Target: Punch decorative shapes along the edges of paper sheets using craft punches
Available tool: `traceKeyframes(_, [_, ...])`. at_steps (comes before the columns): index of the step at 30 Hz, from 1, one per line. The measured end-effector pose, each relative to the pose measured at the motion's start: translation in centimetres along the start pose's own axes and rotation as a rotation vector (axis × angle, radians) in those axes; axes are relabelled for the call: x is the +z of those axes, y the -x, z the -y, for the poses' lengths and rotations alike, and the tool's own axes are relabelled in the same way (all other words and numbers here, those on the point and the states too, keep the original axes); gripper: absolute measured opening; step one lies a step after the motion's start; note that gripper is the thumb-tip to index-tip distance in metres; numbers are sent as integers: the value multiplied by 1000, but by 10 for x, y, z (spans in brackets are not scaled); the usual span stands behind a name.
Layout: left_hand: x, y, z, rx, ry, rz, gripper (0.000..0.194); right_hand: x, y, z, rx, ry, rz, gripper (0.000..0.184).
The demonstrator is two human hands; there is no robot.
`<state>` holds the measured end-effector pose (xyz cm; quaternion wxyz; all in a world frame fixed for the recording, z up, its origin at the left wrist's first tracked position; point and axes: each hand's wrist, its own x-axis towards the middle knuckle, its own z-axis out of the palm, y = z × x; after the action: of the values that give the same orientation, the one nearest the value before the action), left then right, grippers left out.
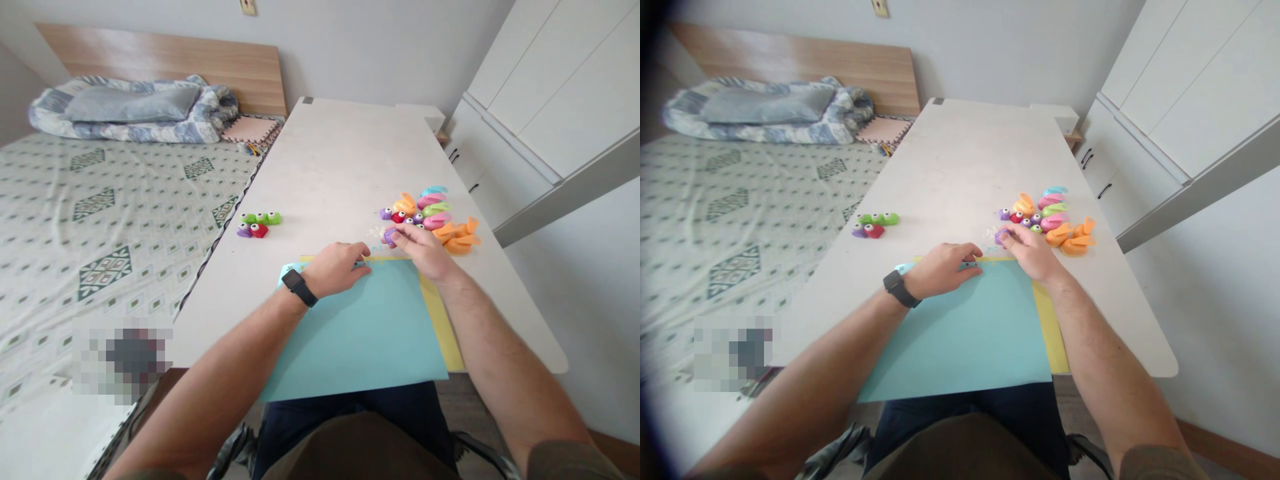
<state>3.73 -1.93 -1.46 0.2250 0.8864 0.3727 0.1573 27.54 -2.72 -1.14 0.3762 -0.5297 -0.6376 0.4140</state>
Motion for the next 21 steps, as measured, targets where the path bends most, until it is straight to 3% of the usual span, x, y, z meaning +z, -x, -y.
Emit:
traceKeyframes(6, [-2,0,-3,32,-55,15,40,1,-1,-1,62,-78,-40,41])
traceKeyframes(21, [4,-1,-3,98,-164,19,52,7,2,4,32,-52,17,42])
